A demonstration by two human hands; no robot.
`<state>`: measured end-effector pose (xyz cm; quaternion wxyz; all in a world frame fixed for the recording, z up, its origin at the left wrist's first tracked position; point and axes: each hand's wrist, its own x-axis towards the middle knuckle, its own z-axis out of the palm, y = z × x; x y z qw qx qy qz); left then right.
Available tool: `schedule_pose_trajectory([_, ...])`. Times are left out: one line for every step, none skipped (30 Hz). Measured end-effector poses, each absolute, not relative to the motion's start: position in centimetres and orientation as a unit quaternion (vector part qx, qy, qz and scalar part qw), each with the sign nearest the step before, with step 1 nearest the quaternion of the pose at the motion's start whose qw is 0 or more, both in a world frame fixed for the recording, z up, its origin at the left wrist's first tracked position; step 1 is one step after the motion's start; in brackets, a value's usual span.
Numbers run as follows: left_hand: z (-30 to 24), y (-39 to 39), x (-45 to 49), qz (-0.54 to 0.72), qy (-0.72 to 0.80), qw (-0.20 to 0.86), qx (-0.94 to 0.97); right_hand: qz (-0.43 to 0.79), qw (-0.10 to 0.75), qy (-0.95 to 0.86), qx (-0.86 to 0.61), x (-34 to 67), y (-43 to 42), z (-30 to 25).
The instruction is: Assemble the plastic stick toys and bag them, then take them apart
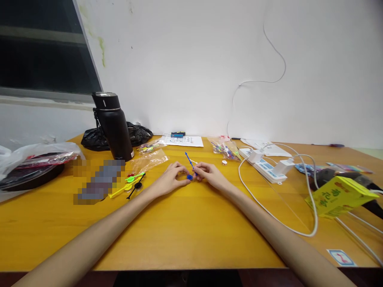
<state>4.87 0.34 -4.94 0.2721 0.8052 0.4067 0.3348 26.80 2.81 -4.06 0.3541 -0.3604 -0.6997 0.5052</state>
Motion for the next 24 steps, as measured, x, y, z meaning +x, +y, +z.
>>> schedule_pose_trajectory([-5.0, 0.5, 4.9, 0.346, 0.411, 0.284, 0.794, 0.503, 0.355, -0.7, -0.362, 26.8, 2.9, -4.1])
schedule_pose_trajectory([-5.2, 0.8, 5.0, 0.361, 0.413, 0.306, 0.778, 0.5, 0.356, -0.7, -0.365, 26.8, 2.9, -4.1])
schedule_pose_trajectory([-5.3, 1.1, 5.0, 0.381, 0.412, 0.337, 0.756, 0.497, 0.356, -0.7, -0.368, 26.8, 2.9, -4.2])
schedule_pose_trajectory([-5.5, 1.5, 5.0, 0.403, 0.409, 0.372, 0.729, 0.494, 0.357, -0.702, -0.37, 26.8, 2.9, -4.2])
schedule_pose_trajectory([-5.7, 1.8, 5.0, 0.426, 0.403, 0.406, 0.701, 0.491, 0.357, -0.704, -0.369, 26.8, 3.0, -4.2])
schedule_pose_trajectory([-5.8, 2.2, 4.9, 0.445, 0.396, 0.435, 0.676, 0.489, 0.357, -0.706, -0.367, 26.8, 3.0, -4.3])
schedule_pose_trajectory([-6.0, 2.4, 4.9, 0.46, 0.389, 0.456, 0.655, 0.489, 0.357, -0.707, -0.365, 26.8, 3.0, -4.4])
schedule_pose_trajectory([-6.1, 2.6, 4.9, 0.47, 0.384, 0.472, 0.639, 0.49, 0.358, -0.708, -0.363, 26.8, 3.0, -4.5])
schedule_pose_trajectory([-6.1, 2.7, 4.9, 0.476, 0.38, 0.486, 0.627, 0.491, 0.357, -0.708, -0.362, 26.9, 3.0, -4.6])
schedule_pose_trajectory([-6.1, 2.7, 4.9, 0.477, 0.375, 0.499, 0.619, 0.489, 0.354, -0.71, -0.362, 26.9, 3.0, -4.7])
schedule_pose_trajectory([-6.0, 2.6, 4.9, 0.477, 0.369, 0.514, 0.61, 0.481, 0.35, -0.716, -0.365, 26.9, 3.0, -4.7])
schedule_pose_trajectory([-6.0, 2.5, 4.9, 0.479, 0.362, 0.528, 0.6, 0.461, 0.346, -0.729, -0.369, 26.9, 2.9, -4.8])
schedule_pose_trajectory([-5.9, 2.3, 4.9, 0.482, 0.355, 0.542, 0.59, 0.43, 0.343, -0.748, -0.372, 26.9, 2.8, -4.8])
schedule_pose_trajectory([-5.8, 2.2, 5.0, 0.484, 0.348, 0.555, 0.581, 0.388, 0.341, -0.77, -0.374, 26.9, 2.7, -4.8])
schedule_pose_trajectory([-5.7, 2.1, 5.0, 0.486, 0.34, 0.564, 0.574, 0.343, 0.339, -0.794, -0.371, 26.9, 2.6, -4.7])
schedule_pose_trajectory([-5.6, 2.0, 5.1, 0.486, 0.333, 0.572, 0.571, 0.298, 0.338, -0.815, -0.365, 27.0, 2.4, -4.6])
schedule_pose_trajectory([-5.6, 2.0, 5.1, 0.485, 0.329, 0.575, 0.571, 0.261, 0.338, -0.832, -0.354, 26.9, 2.3, -4.5])
schedule_pose_trajectory([-5.6, 2.0, 5.1, 0.483, 0.325, 0.574, 0.576, 0.235, 0.339, -0.844, -0.342, 26.9, 2.2, -4.4])
schedule_pose_trajectory([-5.6, 2.0, 5.1, 0.479, 0.323, 0.571, 0.583, 0.219, 0.34, -0.852, -0.331, 26.9, 2.1, -4.2])
schedule_pose_trajectory([-5.6, 2.1, 5.0, 0.476, 0.32, 0.568, 0.59, 0.208, 0.341, -0.858, -0.322, 26.9, 2.0, -4.1])
schedule_pose_trajectory([-5.7, 2.1, 5.0, 0.474, 0.317, 0.566, 0.596, 0.2, 0.342, -0.861, -0.317, 26.9, 1.9, -4.0])
schedule_pose_trajectory([-5.7, 2.2, 5.0, 0.472, 0.313, 0.566, 0.599, 0.193, 0.342, -0.863, -0.317, 26.9, 1.8, -3.9])
schedule_pose_trajectory([-5.7, 2.2, 5.1, 0.471, 0.308, 0.567, 0.601, 0.187, 0.341, -0.864, -0.32, 26.9, 1.8, -3.9])
schedule_pose_trajectory([-5.7, 2.1, 5.1, 0.469, 0.305, 0.57, 0.601, 0.181, 0.341, -0.863, -0.325, 26.9, 1.8, -3.9])
